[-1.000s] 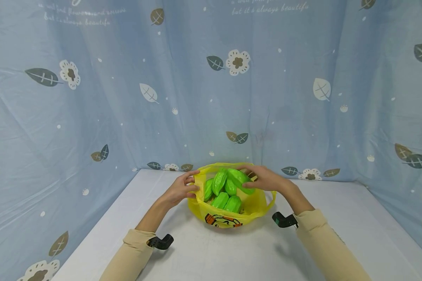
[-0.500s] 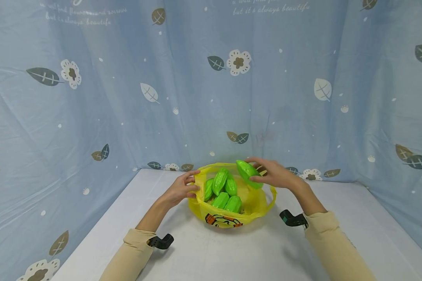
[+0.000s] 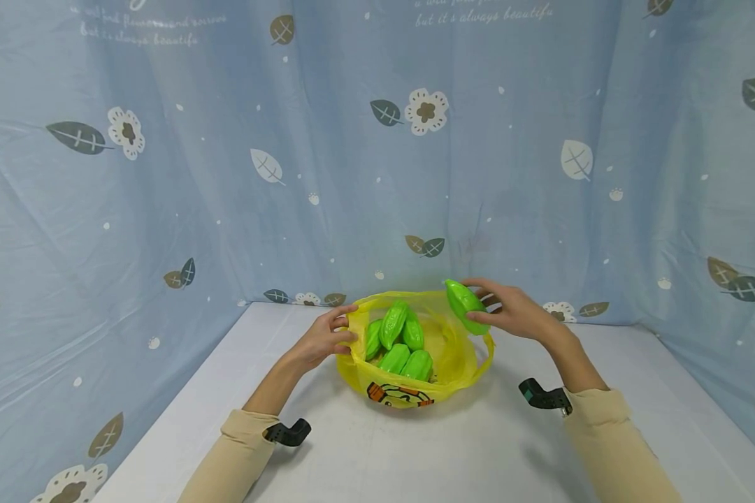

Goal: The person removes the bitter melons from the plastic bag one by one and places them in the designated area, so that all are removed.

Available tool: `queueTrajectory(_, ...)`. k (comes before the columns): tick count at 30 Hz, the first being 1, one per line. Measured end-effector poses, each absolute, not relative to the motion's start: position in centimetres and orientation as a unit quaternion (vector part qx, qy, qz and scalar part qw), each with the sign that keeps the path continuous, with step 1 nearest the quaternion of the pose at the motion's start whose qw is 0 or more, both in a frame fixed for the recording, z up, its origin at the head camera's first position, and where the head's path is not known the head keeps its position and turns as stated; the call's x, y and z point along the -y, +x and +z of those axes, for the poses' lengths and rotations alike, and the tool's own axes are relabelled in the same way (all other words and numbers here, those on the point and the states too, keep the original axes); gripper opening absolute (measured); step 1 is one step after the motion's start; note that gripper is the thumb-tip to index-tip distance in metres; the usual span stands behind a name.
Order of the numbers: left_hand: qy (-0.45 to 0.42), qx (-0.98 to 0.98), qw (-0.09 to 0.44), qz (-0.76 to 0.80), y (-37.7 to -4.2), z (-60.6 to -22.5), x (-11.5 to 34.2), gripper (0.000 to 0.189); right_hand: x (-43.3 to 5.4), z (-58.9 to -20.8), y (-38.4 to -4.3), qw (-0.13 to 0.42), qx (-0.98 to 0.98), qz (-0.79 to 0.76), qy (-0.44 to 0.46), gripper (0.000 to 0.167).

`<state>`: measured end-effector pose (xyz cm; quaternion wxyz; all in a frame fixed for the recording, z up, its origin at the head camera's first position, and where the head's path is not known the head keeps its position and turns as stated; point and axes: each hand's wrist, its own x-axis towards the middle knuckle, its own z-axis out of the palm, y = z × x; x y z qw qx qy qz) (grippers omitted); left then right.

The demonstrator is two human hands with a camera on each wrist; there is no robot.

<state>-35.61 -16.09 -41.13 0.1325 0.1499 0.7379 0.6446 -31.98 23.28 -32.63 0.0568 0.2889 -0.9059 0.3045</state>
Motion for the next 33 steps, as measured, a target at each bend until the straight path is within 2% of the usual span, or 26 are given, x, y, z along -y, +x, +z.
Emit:
queueTrajectory(20,0.148,-0.734,0.135,0.649,-35.8,-41.3,16.1,0.069,-27.3,-34.9,-31.3,0.104,0.918,0.304,0.232,0.063)
queueTrajectory(33,0.146,-0.736,0.13,0.648,-35.6,-41.2,16.2,0.069,-29.7,-37.4,-32.1,0.106,0.928,0.292,0.205,0.064)
